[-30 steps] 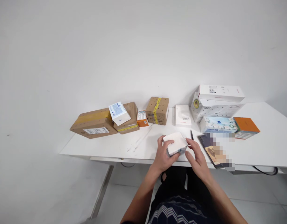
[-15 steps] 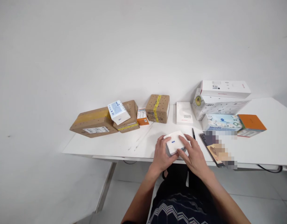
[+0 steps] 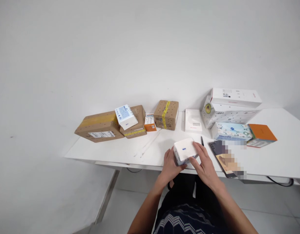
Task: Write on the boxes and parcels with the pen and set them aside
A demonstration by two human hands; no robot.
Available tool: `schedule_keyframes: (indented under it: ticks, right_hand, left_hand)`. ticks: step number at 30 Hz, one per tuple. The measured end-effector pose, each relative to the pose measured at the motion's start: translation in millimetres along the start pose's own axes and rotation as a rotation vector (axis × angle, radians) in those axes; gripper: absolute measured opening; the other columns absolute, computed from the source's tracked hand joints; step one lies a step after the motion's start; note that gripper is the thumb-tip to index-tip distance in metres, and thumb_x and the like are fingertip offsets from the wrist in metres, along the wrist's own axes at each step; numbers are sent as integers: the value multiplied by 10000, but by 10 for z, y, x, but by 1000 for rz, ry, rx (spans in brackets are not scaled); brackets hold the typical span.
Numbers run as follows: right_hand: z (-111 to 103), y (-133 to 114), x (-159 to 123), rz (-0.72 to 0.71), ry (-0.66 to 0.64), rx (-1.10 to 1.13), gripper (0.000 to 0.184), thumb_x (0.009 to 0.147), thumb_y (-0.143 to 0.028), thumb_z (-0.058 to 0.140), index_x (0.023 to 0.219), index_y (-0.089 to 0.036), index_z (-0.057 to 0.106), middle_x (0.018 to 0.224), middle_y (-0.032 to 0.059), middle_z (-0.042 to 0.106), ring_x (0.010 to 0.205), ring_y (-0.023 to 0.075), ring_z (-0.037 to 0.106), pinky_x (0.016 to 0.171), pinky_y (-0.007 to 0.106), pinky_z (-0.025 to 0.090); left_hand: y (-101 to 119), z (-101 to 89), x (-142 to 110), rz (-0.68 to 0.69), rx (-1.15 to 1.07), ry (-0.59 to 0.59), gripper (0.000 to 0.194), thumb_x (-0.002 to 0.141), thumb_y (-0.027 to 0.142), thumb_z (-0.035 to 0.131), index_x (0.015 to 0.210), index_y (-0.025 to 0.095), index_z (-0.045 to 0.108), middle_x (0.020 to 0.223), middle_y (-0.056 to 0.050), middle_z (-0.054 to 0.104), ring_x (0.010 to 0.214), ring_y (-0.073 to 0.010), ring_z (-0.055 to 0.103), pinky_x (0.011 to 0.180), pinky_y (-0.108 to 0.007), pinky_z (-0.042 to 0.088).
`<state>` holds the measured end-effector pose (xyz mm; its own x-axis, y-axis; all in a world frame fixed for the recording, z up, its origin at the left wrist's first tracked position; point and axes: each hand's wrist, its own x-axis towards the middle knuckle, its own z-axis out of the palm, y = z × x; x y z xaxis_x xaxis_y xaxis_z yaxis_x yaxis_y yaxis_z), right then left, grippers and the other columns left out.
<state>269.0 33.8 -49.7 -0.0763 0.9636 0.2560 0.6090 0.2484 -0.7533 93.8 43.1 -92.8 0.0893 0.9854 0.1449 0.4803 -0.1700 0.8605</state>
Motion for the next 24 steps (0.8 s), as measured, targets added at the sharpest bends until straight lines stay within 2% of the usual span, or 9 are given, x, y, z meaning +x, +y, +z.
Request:
schedule_keyframes:
  ticks: [2,5,8,11,15,19,21,24]
  right_hand:
    - [3,24,-5,40,44,77,564,924,-464,438,1443,-252,375,1428,121,427,1272,280,464,978,441,464]
    - [13,81,0,139,122,183,529,927,-498,408,1381,-234,471,1378,123,491,1237,277,495,989,455,451]
    - [35,146,0,255,147,188,537,922,-533,393,1318,-201,537,1359,133,502,1283,283,451,1054,469,392]
    - [62,188,-20,282,153,142,558,922,-541,385,1322,-179,527,1384,148,464,1316,286,409,1094,484,341]
    - [106,205,-46,230,134,150,532,936,-506,384,1370,-210,470,1386,136,456,1306,274,421,1083,493,355]
    - [173,192,-31,215,76,206,571,933,-506,395,1431,-227,386,1438,132,415,1339,269,390,1085,497,353]
    - [214,178,-27,241,59,257,581,922,-524,406,1420,-224,407,1453,126,412,1342,266,393,1087,484,357]
    - [291,170,-64,349,23,396,577,916,-557,384,1370,-212,477,1398,127,494,1205,264,543,995,459,465]
  left_hand:
    - [26,-59,1,0,27,3,773,592,286,791,1275,221,436,1214,-103,529,1220,-341,440,1002,-539,398]
    - [167,-229,19,45,87,18,833,632,246,758,1362,234,358,1287,-115,469,1235,-319,411,1039,-532,365]
    - [253,-376,48,71,132,-21,869,682,230,727,1428,262,283,1319,-113,434,1261,-311,385,1064,-525,342]
    - [147,-403,48,39,76,-44,984,675,235,749,1475,277,177,1410,-127,342,1354,-319,300,1099,-521,306]
    - [-131,-320,-38,-110,-34,-59,1136,641,286,798,1497,273,51,1519,-163,200,1416,-348,216,1109,-553,274]
    - [-196,-289,-118,-192,-102,-26,1085,668,284,781,1497,273,82,1466,-172,311,1374,-343,315,1074,-548,324]
    - [-105,-330,-118,-155,-114,23,1032,691,275,759,1491,282,106,1419,-148,369,1348,-315,356,1075,-519,332]
    - [121,-434,-73,-31,-109,107,1011,687,272,751,1477,272,121,1358,-122,415,1314,-285,391,1083,-477,332]
